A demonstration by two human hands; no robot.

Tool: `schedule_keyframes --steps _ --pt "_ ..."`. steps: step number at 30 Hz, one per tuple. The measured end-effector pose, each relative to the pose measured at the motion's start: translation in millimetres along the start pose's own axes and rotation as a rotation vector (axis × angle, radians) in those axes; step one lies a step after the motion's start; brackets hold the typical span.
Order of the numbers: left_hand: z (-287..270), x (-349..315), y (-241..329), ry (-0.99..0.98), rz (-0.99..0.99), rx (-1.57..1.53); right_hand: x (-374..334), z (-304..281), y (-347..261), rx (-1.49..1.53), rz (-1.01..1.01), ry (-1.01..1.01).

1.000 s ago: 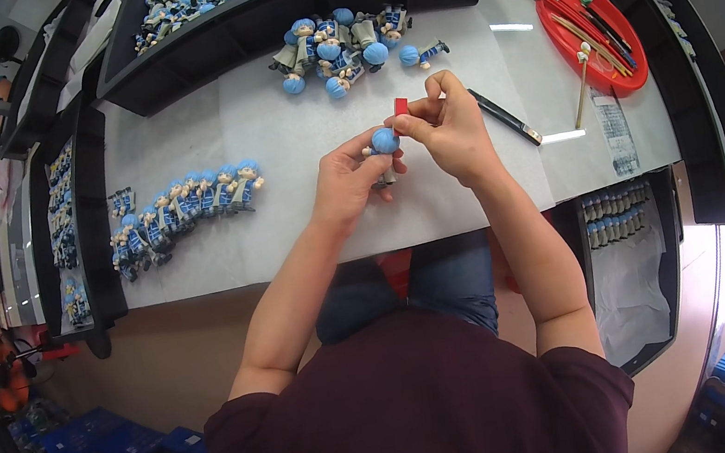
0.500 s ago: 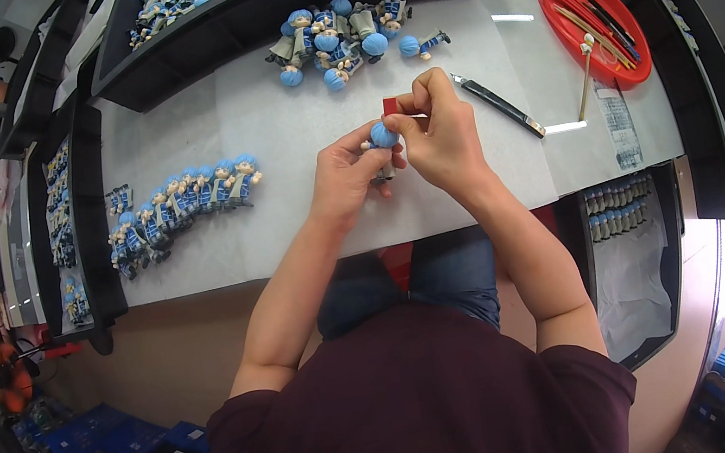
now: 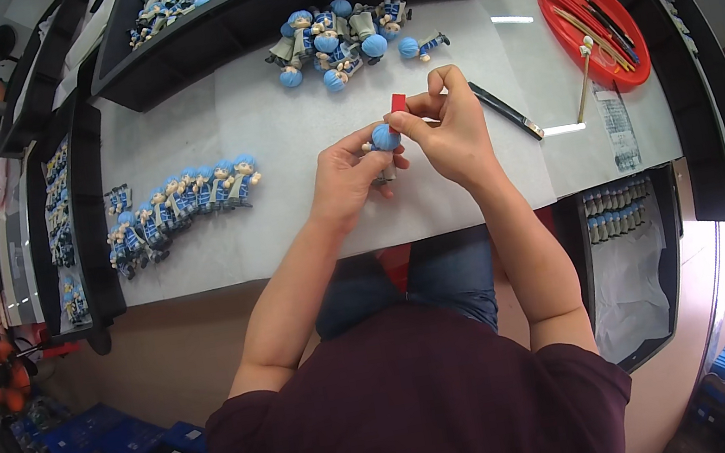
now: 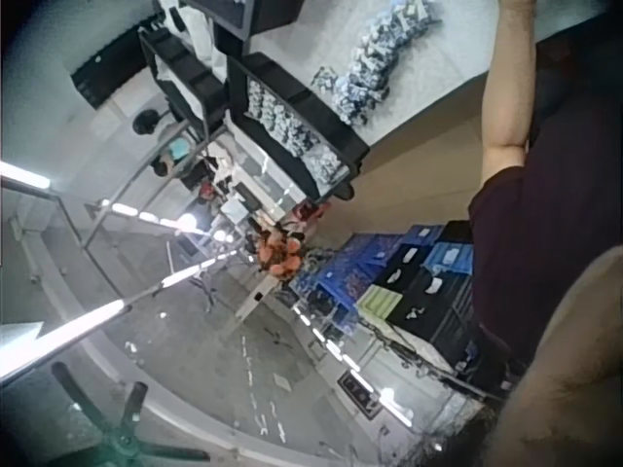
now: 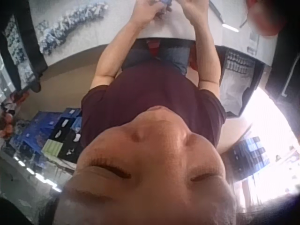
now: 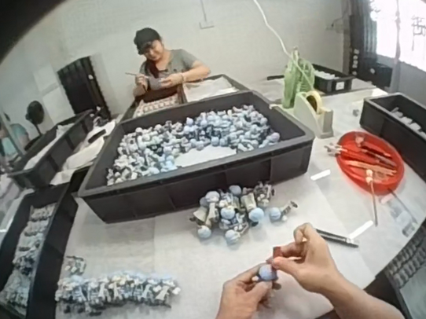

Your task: The person assembles small blue and white figurines at a workbench. They pick up a figurine, use a red sanding tool to smooth the head, and then place the finished item into a drawer. The process is repeated for multiple figurines.

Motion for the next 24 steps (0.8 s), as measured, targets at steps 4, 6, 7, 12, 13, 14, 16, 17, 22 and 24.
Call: schedule_keyframes --steps 4,6,7,12,13,14,16,17,22,24 --pt "-0.1 1.4 -0.9 -0.023 -0.012 0.001 -3.0 4.4 1.2 -0.207 -0.103 0.126" --pt "-0.8 1.0 0.5 -0.028 -0.007 0.02 1.3 5.3 -4.6 -0.3 -0.112 0.209" --pt "-1.6 0.1 -1.1 -0.031 -0.004 0.023 3.3 2.6 -2.3 -0.228 -0.078 0.193" --pt "-0.5 3.9 -1.9 -0.016 -0.004 -0.011 9.1 -28.3 8.5 -0.25 -0.067 0.257" --pt "-1.3 3.2 -2.3 -0.01 -0.004 -0.016 6.7 -31.7 7.0 -0.308 -0.084 0.293" --pt "-0.4 3.3 -3.0 -0.011 -0.006 -0.024 3.1 -34.3 6.0 -0.299 -0.047 0.326" --pt "-1.1 4.0 -1.9 -0.002 -0.012 -0.031 3.2 -39.7 8.2 -0.482 -0.124 0.35" --pt "-2.4 2.8 -2.5 0.011 -0.019 -0.036 1.7 -39.4 8.9 -0.576 -0.157 0.354" --pt "-0.8 4.2 -1.1 -0.011 -0.009 -0.025 -1.9 -32.1 12.7 -0.244 -0.057 0.164" --pt "-0.8 3.7 -0.7 -0.016 -0.006 -0.026 -2.2 -24.5 12.6 -0.081 -0.018 0.041"
Point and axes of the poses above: each hand's wrist, its own x-axis towards the middle knuckle, its own z-axis out of the palm, y = z × x, the point moved 5 cm from there along x, towards the middle knuckle, and after that the axes turned 15 degrees about z, right-handed, at the moved point
